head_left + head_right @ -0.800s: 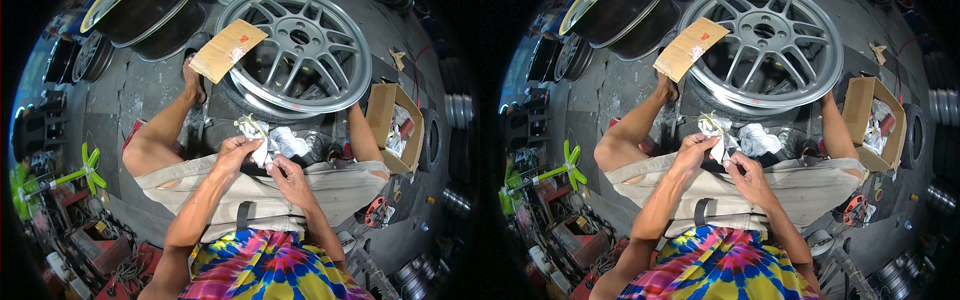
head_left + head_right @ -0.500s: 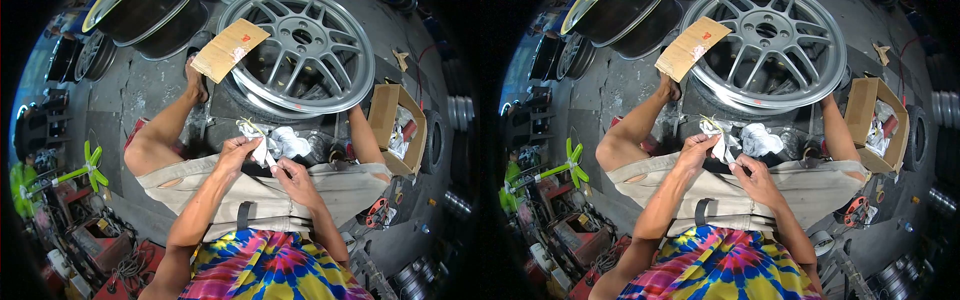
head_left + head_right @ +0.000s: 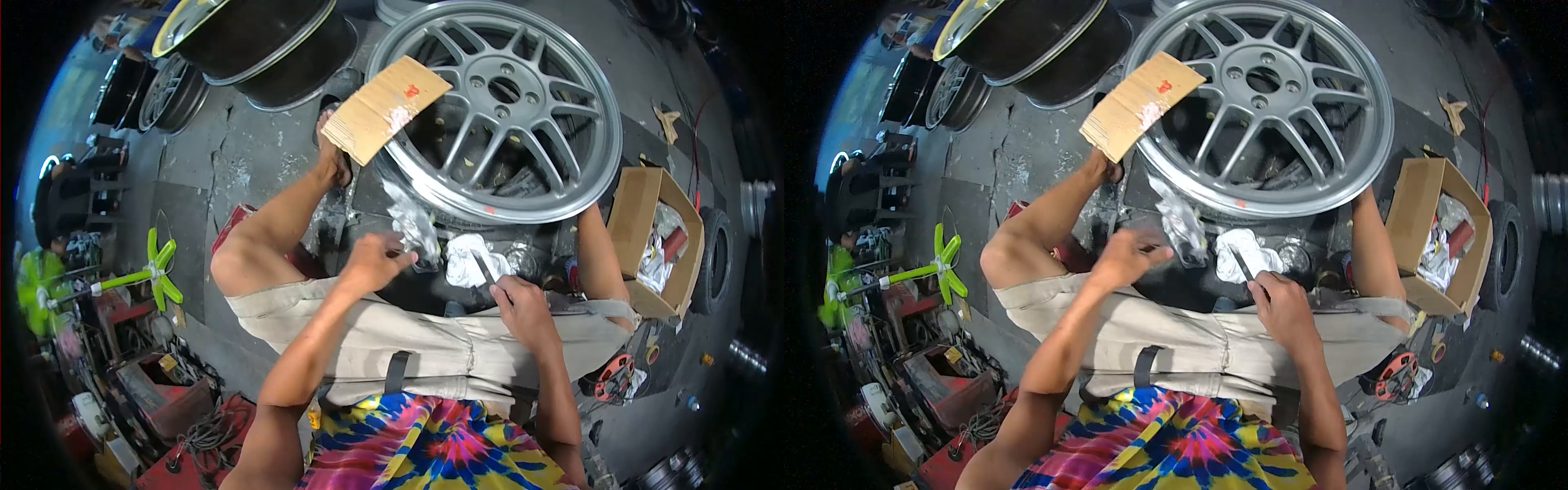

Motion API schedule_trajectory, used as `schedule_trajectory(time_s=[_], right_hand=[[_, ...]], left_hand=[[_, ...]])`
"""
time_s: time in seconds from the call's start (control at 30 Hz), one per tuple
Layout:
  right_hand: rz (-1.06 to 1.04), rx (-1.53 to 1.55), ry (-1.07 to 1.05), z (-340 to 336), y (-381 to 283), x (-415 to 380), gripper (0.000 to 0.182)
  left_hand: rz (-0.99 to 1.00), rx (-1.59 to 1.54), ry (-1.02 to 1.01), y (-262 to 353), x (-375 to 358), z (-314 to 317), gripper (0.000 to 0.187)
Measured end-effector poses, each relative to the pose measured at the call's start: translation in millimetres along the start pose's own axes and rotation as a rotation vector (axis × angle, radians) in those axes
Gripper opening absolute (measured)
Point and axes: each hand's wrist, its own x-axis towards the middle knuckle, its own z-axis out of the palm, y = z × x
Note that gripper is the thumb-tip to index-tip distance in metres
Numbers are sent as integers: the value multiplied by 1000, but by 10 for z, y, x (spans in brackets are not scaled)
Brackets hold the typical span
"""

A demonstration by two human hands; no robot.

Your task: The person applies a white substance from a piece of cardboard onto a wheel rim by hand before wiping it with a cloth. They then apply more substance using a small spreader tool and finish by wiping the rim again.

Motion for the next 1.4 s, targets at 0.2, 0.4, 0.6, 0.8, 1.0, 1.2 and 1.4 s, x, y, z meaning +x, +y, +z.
schedule_trajectory(time_s=[0.2, 0.4, 0.6, 0.8, 1.0, 1.2, 1.4], right_hand=[[-100, -352, 34, 227, 146, 143, 20], [-113, -155, 83, -44, -390, 320, 20], [-344, -99, 326, -271, -930, 769, 23], [-302, -89, 182, -238, -967, 1194, 29], [-236, -174, 92, -298, -1005, 1410, 22], [-354, -308, 135, -10, -1224, 1641, 7], [-472, -35, 240, -68, -1465, 1494, 12]], left_hand=[[-162, -712, 206, 542, 316, -899, 57], [-22, -895, 120, 862, 816, -1381, 28], [212, -828, 472, 985, 717, -2277, 39], [320, -645, 774, 722, 599, -2706, 49], [355, -600, 683, 715, 578, -2731, 42], [233, -685, 499, 945, 667, -2417, 40], [286, -699, 194, 1237, 710, -2013, 35]])
